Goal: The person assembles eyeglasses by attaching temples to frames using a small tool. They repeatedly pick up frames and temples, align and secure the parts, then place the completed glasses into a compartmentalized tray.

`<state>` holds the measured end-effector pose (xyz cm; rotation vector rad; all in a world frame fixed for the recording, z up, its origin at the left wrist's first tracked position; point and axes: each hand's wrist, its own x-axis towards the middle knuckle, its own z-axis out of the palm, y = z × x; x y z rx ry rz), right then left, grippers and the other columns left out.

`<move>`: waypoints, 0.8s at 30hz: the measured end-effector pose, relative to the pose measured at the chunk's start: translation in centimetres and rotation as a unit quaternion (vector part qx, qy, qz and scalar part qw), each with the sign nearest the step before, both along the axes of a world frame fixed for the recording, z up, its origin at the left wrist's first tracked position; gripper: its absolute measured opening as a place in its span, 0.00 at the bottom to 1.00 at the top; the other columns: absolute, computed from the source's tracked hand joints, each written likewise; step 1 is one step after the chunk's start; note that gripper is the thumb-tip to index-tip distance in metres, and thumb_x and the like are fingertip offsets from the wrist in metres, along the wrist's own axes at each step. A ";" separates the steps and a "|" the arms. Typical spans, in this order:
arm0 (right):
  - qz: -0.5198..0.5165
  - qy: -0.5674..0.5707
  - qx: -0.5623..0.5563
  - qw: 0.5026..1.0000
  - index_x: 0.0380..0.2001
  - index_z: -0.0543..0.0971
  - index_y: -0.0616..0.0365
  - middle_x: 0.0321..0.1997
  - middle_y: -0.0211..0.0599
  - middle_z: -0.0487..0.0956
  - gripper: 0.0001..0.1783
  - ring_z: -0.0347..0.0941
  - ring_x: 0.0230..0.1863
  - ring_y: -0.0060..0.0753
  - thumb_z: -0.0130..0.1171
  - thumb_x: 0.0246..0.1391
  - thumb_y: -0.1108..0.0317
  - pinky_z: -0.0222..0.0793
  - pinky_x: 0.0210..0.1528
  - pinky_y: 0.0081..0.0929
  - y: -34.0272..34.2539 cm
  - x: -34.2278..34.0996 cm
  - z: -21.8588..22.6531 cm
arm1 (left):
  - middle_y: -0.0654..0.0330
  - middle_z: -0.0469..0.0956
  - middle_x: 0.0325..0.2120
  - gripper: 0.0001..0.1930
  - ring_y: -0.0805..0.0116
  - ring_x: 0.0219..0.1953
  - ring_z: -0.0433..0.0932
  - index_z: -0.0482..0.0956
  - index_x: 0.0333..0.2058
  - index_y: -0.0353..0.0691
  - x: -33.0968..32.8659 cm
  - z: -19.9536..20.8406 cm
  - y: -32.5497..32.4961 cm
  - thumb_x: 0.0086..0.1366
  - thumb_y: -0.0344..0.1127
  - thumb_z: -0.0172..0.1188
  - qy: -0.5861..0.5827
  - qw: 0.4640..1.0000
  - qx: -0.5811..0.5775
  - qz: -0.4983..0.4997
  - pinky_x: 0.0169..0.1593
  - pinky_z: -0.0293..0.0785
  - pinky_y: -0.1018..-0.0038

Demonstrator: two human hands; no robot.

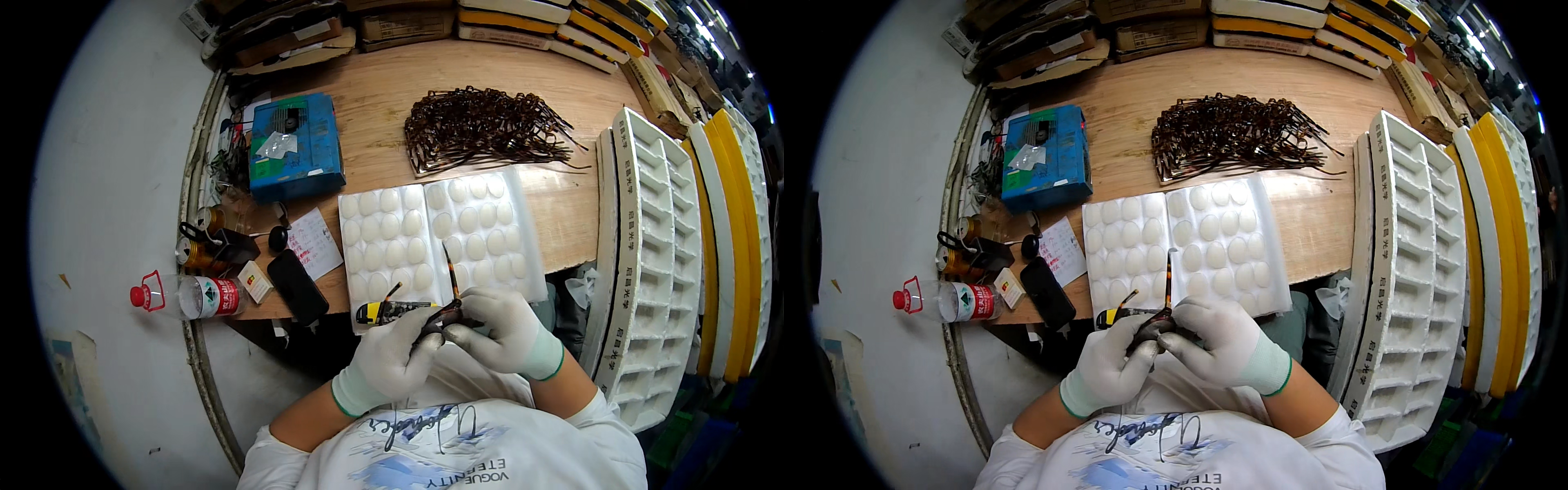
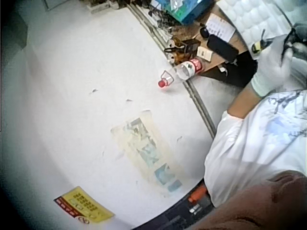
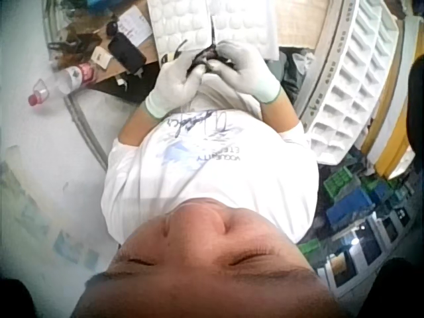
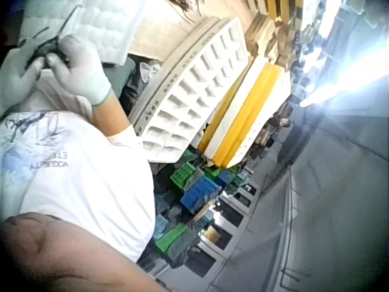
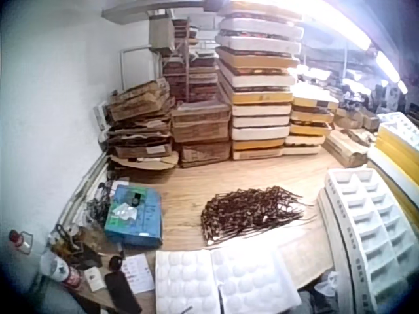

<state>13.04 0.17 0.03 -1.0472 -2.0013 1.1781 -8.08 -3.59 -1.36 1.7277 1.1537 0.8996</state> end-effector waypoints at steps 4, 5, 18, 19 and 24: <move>-0.019 0.023 -0.116 0.993 0.34 0.81 0.65 0.26 0.48 0.79 0.09 0.75 0.25 0.50 0.66 0.56 0.68 0.70 0.29 0.35 0.2 -0.1 0.0 | 0.46 0.82 0.28 0.14 0.52 0.27 0.84 0.79 0.47 0.31 0.3 0.7 0.2 0.62 0.27 0.61 0.021 0.999 0.033 0.036 0.33 0.80 0.68; -0.030 0.034 -0.140 0.989 0.33 0.82 0.64 0.25 0.48 0.79 0.09 0.75 0.25 0.49 0.65 0.56 0.68 0.70 0.29 0.35 0.2 -0.3 -0.1 | 0.46 0.82 0.28 0.14 0.52 0.26 0.84 0.80 0.47 0.31 0.4 0.8 0.3 0.62 0.27 0.61 0.025 0.998 0.043 0.042 0.32 0.80 0.68; -0.164 0.083 0.051 0.982 0.38 0.80 0.60 0.36 0.44 0.80 0.15 0.76 0.48 0.49 0.72 0.47 0.67 0.70 0.54 0.44 2.0 0.9 -1.8 | 0.49 0.82 0.27 0.12 0.53 0.25 0.83 0.81 0.43 0.34 1.2 3.0 4.4 0.63 0.33 0.61 0.199 0.978 0.021 -0.065 0.29 0.79 0.66; -0.129 0.076 0.057 0.987 0.36 0.79 0.60 0.36 0.43 0.80 0.14 0.74 0.52 0.50 0.71 0.47 0.68 0.67 0.58 0.48 1.9 1.7 -1.8 | 0.50 0.81 0.27 0.12 0.52 0.25 0.82 0.82 0.42 0.36 1.5 3.1 4.8 0.63 0.36 0.61 0.223 0.968 0.020 -0.114 0.30 0.79 0.64; 0.009 0.070 0.076 0.995 0.29 0.80 0.60 0.31 0.42 0.79 0.07 0.76 0.44 0.47 0.66 0.48 0.69 0.63 0.62 0.55 3.0 5.1 -2.5 | 0.48 0.81 0.27 0.15 0.47 0.31 0.82 0.83 0.43 0.40 1.4 3.7 10.8 0.62 0.42 0.63 0.188 0.930 -0.047 -0.311 0.36 0.80 0.61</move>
